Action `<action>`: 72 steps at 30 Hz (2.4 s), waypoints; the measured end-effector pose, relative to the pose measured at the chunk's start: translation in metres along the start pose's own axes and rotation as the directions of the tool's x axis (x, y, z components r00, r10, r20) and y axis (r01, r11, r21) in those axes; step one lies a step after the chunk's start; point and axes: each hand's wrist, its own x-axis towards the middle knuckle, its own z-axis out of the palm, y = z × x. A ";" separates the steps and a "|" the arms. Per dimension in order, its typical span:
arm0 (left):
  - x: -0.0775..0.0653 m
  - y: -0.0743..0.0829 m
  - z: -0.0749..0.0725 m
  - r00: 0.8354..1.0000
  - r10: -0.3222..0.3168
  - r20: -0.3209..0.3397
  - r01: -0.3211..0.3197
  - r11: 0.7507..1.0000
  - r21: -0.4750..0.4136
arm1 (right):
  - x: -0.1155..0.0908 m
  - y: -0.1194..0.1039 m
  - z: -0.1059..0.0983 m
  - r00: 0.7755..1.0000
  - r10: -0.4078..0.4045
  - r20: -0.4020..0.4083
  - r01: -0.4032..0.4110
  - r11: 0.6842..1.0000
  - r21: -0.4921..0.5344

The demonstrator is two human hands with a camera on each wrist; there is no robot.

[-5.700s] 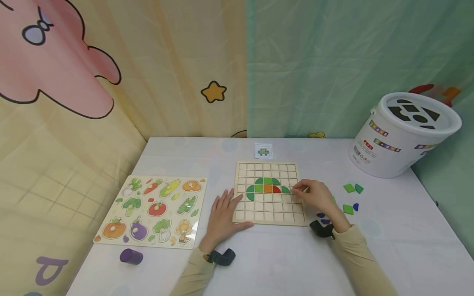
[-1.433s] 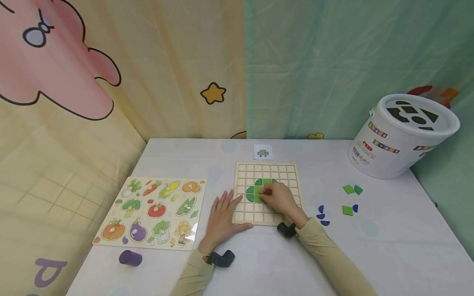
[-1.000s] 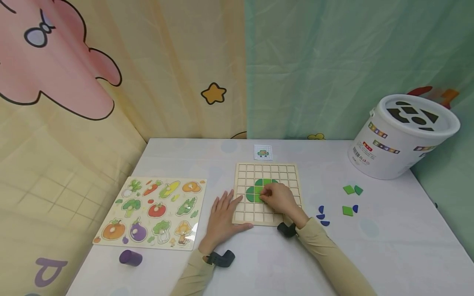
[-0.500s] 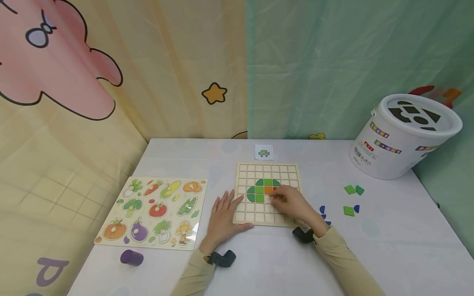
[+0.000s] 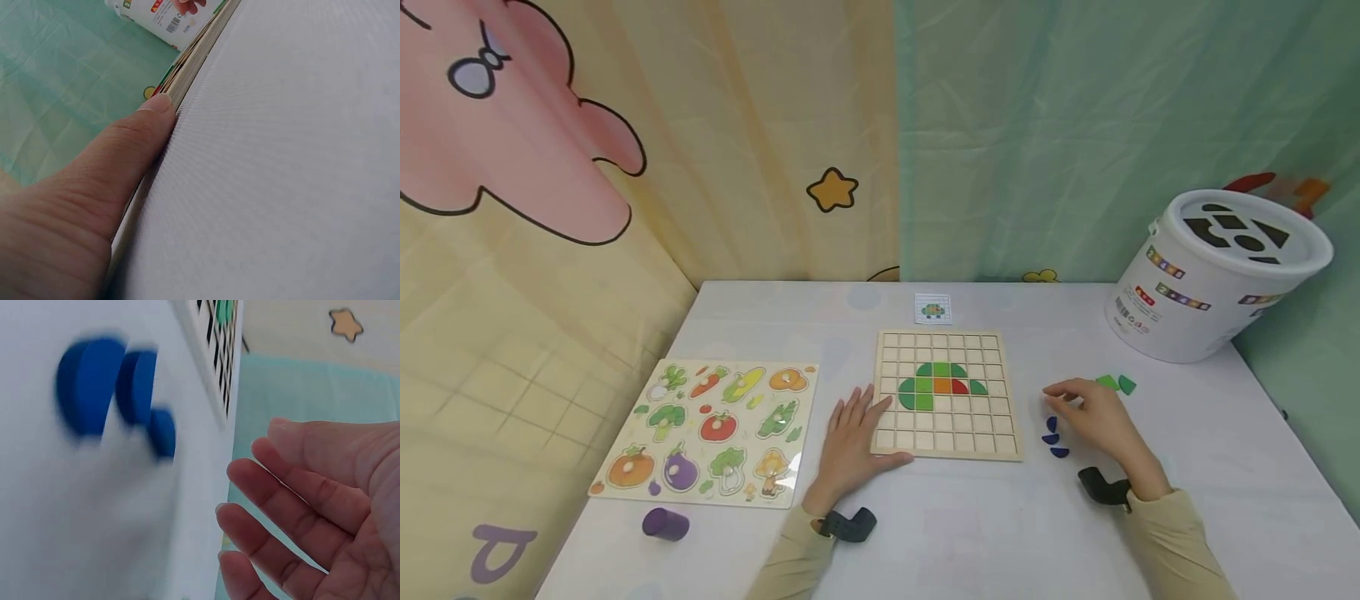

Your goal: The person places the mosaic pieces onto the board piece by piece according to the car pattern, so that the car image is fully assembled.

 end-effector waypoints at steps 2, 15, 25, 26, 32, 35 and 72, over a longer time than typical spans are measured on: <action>0.000 0.000 0.000 1.000 -0.001 0.007 0.001 1.000 0.001 | -0.005 0.012 -0.007 0.999 0.036 -0.022 -0.036 0.999 -0.013; 0.000 0.001 -0.002 1.000 -0.005 0.012 0.005 1.000 -0.010 | -0.023 0.049 -0.038 0.983 0.137 0.123 -0.127 0.988 -0.091; 0.000 0.002 -0.002 1.000 -0.012 0.014 0.012 1.000 -0.016 | -0.028 0.056 -0.035 0.984 0.136 0.116 -0.124 0.986 -0.110; -0.001 0.002 -0.002 1.000 -0.013 0.017 0.013 1.000 -0.016 | -0.027 0.056 -0.035 0.984 0.140 0.114 -0.127 0.986 -0.109; -0.001 0.002 -0.002 0.999 -0.017 0.028 0.017 1.000 -0.014 | -0.023 0.054 -0.032 0.985 0.136 0.108 -0.126 0.987 -0.101; -0.001 0.002 -0.003 1.000 -0.015 0.022 0.015 1.000 -0.017 | -0.021 0.052 -0.031 0.988 0.116 0.103 -0.106 0.990 -0.092; 0.000 0.003 -0.004 1.000 -0.008 0.015 0.008 1.000 0.004 | 0.024 -0.029 0.025 0.999 -0.020 0.025 0.017 0.994 0.110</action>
